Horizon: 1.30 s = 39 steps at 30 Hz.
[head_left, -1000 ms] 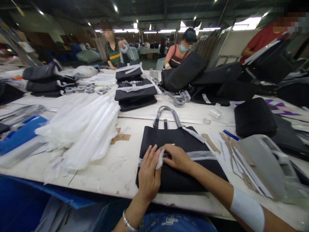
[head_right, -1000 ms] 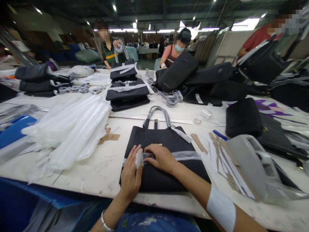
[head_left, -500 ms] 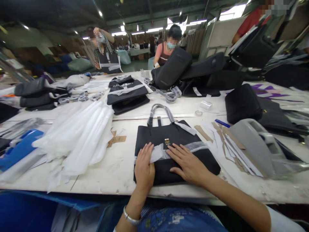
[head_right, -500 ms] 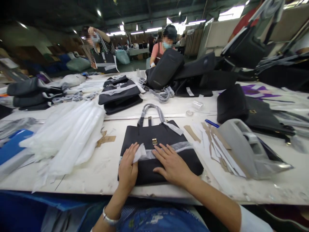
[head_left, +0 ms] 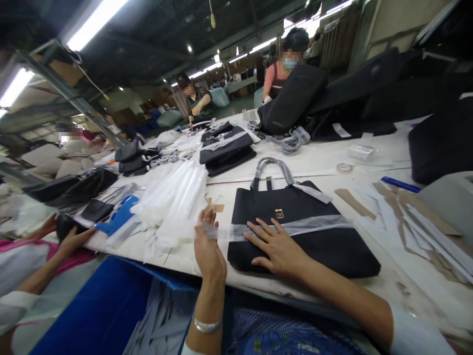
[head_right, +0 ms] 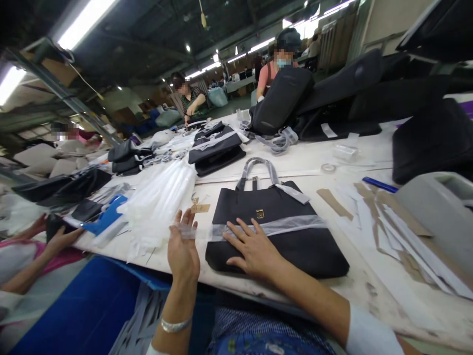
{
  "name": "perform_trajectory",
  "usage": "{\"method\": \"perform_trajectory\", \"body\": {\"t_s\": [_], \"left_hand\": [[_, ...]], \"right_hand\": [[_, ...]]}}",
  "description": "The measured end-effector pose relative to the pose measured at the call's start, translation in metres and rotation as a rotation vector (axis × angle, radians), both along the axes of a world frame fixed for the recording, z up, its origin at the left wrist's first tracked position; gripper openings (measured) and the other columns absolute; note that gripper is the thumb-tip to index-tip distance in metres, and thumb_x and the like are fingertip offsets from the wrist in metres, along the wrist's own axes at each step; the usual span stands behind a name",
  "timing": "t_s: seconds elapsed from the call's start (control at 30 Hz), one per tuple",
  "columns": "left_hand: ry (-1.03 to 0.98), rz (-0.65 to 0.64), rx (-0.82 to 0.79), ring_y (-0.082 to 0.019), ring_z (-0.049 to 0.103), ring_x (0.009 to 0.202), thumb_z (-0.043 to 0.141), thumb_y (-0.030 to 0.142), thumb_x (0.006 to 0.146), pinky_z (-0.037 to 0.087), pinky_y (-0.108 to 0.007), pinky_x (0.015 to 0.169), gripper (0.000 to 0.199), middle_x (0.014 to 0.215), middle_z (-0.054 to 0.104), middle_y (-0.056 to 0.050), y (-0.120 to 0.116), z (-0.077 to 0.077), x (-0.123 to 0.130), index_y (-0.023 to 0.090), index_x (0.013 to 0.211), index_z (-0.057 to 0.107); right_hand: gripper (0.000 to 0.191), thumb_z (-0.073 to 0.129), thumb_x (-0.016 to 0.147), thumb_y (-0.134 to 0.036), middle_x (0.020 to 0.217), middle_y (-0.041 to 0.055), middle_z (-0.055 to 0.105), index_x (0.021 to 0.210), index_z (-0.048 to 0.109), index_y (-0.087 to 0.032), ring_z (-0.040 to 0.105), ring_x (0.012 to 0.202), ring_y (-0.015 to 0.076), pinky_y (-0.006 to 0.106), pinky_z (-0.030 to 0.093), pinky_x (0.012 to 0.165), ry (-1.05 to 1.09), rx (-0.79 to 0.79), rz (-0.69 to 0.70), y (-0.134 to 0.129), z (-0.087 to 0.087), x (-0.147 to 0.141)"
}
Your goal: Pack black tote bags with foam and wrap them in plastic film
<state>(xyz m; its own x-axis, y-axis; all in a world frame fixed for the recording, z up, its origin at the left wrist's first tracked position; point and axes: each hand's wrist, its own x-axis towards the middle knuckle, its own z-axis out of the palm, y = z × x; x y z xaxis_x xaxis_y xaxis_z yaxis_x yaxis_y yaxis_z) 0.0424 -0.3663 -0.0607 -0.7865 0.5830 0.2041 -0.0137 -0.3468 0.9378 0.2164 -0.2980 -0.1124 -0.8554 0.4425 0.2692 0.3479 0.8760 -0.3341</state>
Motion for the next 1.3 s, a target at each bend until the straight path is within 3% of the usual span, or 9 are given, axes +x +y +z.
{"method": "perform_trajectory", "body": {"t_s": [0.17,0.37,0.53,0.63,0.73,0.87,1.0,1.17,1.3], "left_hand": [[0.150,0.000,-0.044,-0.023,0.048,0.135,0.031,0.048,0.102,0.034,-0.042,0.115,0.054,0.144,0.052,-0.015,-0.004,-0.002,0.004,0.017,0.144,0.044],[0.784,-0.319,-0.375,-0.022,0.033,0.144,0.030,0.034,0.103,0.022,-0.044,0.121,0.048,0.152,0.042,-0.010,0.010,-0.037,0.043,0.019,0.146,0.043],[1.086,-0.423,-0.525,-0.020,0.019,0.149,0.027,0.028,0.102,0.017,-0.048,0.122,0.051,0.159,0.030,-0.011,0.023,-0.054,0.043,0.015,0.152,0.029],[1.208,-0.424,-0.581,-0.020,0.019,0.149,0.025,0.029,0.103,0.018,-0.049,0.122,0.051,0.159,0.028,-0.009,0.023,-0.054,0.042,0.018,0.153,0.026],[1.353,-0.407,-0.625,-0.021,0.020,0.149,0.026,0.028,0.103,0.019,-0.051,0.121,0.050,0.159,0.030,-0.008,0.022,-0.055,0.045,0.020,0.152,0.029],[1.482,-0.348,-0.659,-0.025,0.022,0.148,0.033,0.026,0.101,0.022,-0.055,0.119,0.051,0.159,0.031,-0.007,0.021,-0.056,0.051,0.026,0.152,0.030],[1.544,-0.284,-0.659,-0.026,0.027,0.147,0.036,0.028,0.101,0.026,-0.055,0.118,0.051,0.158,0.032,-0.006,0.020,-0.055,0.056,0.032,0.151,0.031],[1.627,-0.244,-0.626,-0.027,0.025,0.147,0.037,0.034,0.101,0.022,-0.061,0.117,0.048,0.158,0.033,-0.005,0.018,-0.054,0.063,0.039,0.149,0.034],[1.663,-0.250,-0.586,-0.029,0.026,0.147,0.042,0.038,0.100,0.021,-0.062,0.116,0.048,0.158,0.033,-0.006,0.016,-0.055,0.066,0.040,0.147,0.036]], "right_hand": [[0.066,0.054,0.090,-0.057,0.157,0.0066,0.032,0.147,0.041,-0.027,0.026,0.145,0.0360,0.067,0.021,0.113,0.007,-0.015,0.024,-0.002,0.001,-0.006],[0.064,0.057,0.090,-0.042,0.154,0.0119,0.039,0.148,0.040,-0.022,0.025,0.145,0.0352,0.065,0.016,0.116,0.039,-0.112,0.050,0.003,0.000,-0.001],[0.062,0.057,0.081,-0.018,0.150,0.0150,0.045,0.142,0.049,-0.017,0.027,0.145,0.0317,0.058,0.018,0.119,0.142,-0.203,0.032,0.010,-0.005,-0.001],[0.048,0.052,0.081,-0.008,0.144,0.0137,0.052,0.127,0.064,-0.017,0.032,0.143,0.0282,0.053,0.027,0.118,0.264,-0.194,0.000,0.011,-0.002,0.003],[0.036,0.047,0.087,-0.006,0.130,0.0127,0.064,0.112,0.071,-0.016,0.043,0.137,0.0264,0.051,0.031,0.117,0.301,-0.055,-0.084,0.008,0.004,0.025],[0.034,0.047,0.096,-0.020,0.132,0.0135,0.062,0.125,0.063,-0.013,0.049,0.131,0.0288,0.054,0.035,0.114,0.189,0.210,-0.226,0.001,0.002,0.072],[0.051,0.054,0.094,-0.037,0.138,0.0198,0.056,0.134,0.055,-0.005,0.051,0.130,0.0341,0.054,0.044,0.107,0.055,0.336,-0.272,-0.003,-0.014,0.095],[0.043,0.050,0.096,-0.031,0.137,0.0180,0.058,0.130,0.058,-0.007,0.052,0.129,0.0318,0.051,0.047,0.106,0.098,0.304,-0.223,-0.001,-0.021,0.088],[0.032,0.045,0.098,-0.024,0.124,0.0119,0.068,0.122,0.064,-0.014,0.063,0.116,0.0232,0.040,0.053,0.102,0.261,0.152,-0.374,0.003,-0.009,0.090]]}}
